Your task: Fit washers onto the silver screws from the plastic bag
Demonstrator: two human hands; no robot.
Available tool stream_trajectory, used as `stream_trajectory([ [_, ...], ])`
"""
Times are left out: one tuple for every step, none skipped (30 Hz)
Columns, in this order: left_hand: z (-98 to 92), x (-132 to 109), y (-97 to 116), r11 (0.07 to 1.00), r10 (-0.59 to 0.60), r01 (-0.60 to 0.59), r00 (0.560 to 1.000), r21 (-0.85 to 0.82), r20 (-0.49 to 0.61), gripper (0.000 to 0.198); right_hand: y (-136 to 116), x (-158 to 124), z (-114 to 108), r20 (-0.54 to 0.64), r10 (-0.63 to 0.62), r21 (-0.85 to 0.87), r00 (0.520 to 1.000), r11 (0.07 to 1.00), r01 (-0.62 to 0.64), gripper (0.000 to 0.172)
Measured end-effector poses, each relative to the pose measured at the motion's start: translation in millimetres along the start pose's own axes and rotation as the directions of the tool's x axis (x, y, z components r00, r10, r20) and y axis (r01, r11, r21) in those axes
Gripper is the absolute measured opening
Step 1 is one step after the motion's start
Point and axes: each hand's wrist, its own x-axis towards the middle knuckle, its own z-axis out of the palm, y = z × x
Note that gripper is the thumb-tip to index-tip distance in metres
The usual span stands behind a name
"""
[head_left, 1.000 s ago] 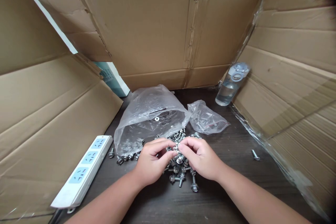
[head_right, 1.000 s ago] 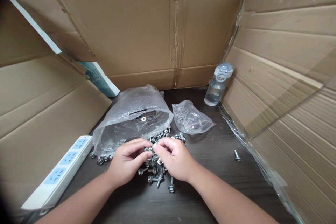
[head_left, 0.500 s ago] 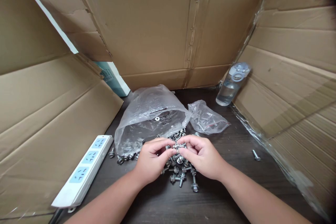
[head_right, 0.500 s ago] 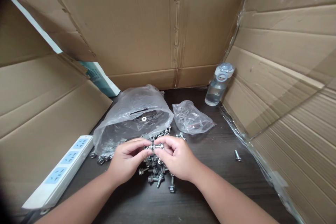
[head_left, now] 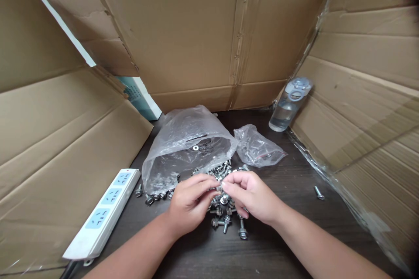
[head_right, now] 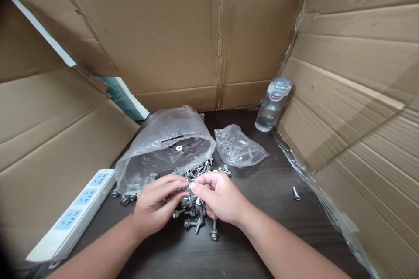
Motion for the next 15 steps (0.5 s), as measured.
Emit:
stream_trajectory([
  [-0.2, 0.2, 0.2, 1.0, -0.002, 0.002, 1.0, 0.0, -0.002, 0.021, -0.5, 0.1, 0.3, -0.004, -0.002, -0.025, 1.0, 1.0, 0.001, 0.035],
  [-0.4, 0.4, 0.4, 1.0, -0.005, 0.005, 1.0, 0.0, -0.003, 0.021, -0.9, 0.4, 0.5, -0.007, -0.004, -0.044, 1.0, 0.999, 0.004, 0.036],
  [-0.6, 0.5, 0.4, 1.0, -0.006, 0.006, 1.0, -0.001, -0.006, 0.02, -1.1, 0.9, 0.5, -0.009, -0.007, -0.052, 1.0, 0.999, 0.007, 0.037],
  [-0.6, 0.5, 0.5, 1.0, -0.009, 0.009, 1.0, -0.002, -0.009, 0.02, -1.1, 1.4, 0.2, -0.012, -0.014, -0.05, 1.0, 0.999, 0.013, 0.038],
  [-0.7, 0.6, 0.5, 1.0, -0.012, 0.012, 1.0, -0.004, -0.013, 0.019, -1.0, 1.9, -0.2, -0.02, -0.023, -0.04, 1.0, 0.999, 0.022, 0.039],
  [-0.7, 0.8, 0.5, 1.0, -0.016, 0.016, 1.0, -0.007, -0.019, 0.019, -1.0, 2.1, -0.8, -0.027, -0.034, -0.03, 0.999, 0.999, 0.033, 0.038],
  [-0.7, 1.0, 0.5, 1.0, -0.024, 0.023, 0.999, -0.011, -0.026, 0.019, -1.1, 2.2, -1.5, -0.04, -0.047, -0.021, 0.998, 0.999, 0.046, 0.037],
  [-0.6, 1.3, 0.6, 0.999, -0.033, 0.033, 0.999, -0.018, -0.034, 0.018, -1.4, 1.9, -2.2, -0.053, -0.061, -0.017, 0.997, 0.998, 0.061, 0.034],
  [-0.6, 1.7, 0.7, 0.999, -0.045, 0.044, 0.998, -0.026, -0.039, 0.018, -1.7, 1.5, -2.9, -0.059, -0.078, -0.022, 0.995, 0.997, 0.077, 0.032],
  [-0.5, 2.0, 0.7, 0.998, -0.057, 0.056, 0.997, -0.035, -0.044, 0.017, -2.1, 0.9, -3.4, -0.064, -0.101, -0.031, 0.993, 0.995, 0.099, 0.03],
  [-0.4, 2.3, 0.7, 0.997, -0.068, 0.066, 0.997, -0.044, -0.047, 0.016, -2.4, 0.3, -3.8, -0.056, -0.129, -0.043, 0.99, 0.991, 0.127, 0.028],
  [-0.3, 2.5, 0.8, 0.996, -0.077, 0.074, 0.996, -0.053, -0.049, 0.016, -2.5, -0.3, -4.0, -0.044, -0.158, -0.055, 0.986, 0.986, 0.155, 0.027],
  [-0.2, 2.6, 0.9, 0.995, -0.081, 0.078, 0.995, -0.061, -0.051, 0.015, -2.5, -0.7, -4.0, -0.031, -0.181, -0.066, 0.983, 0.982, 0.178, 0.026],
  [0.0, 2.5, 1.0, 0.995, -0.081, 0.077, 0.995, -0.066, -0.054, 0.015, -2.2, -1.1, -3.8, -0.018, -0.193, -0.075, 0.981, 0.979, 0.191, 0.025],
  [0.1, 2.3, 1.2, 0.995, -0.078, 0.074, 0.995, -0.068, -0.057, 0.015, -1.8, -1.2, -3.5, -0.012, -0.192, -0.079, 0.981, 0.979, 0.19, 0.024],
])
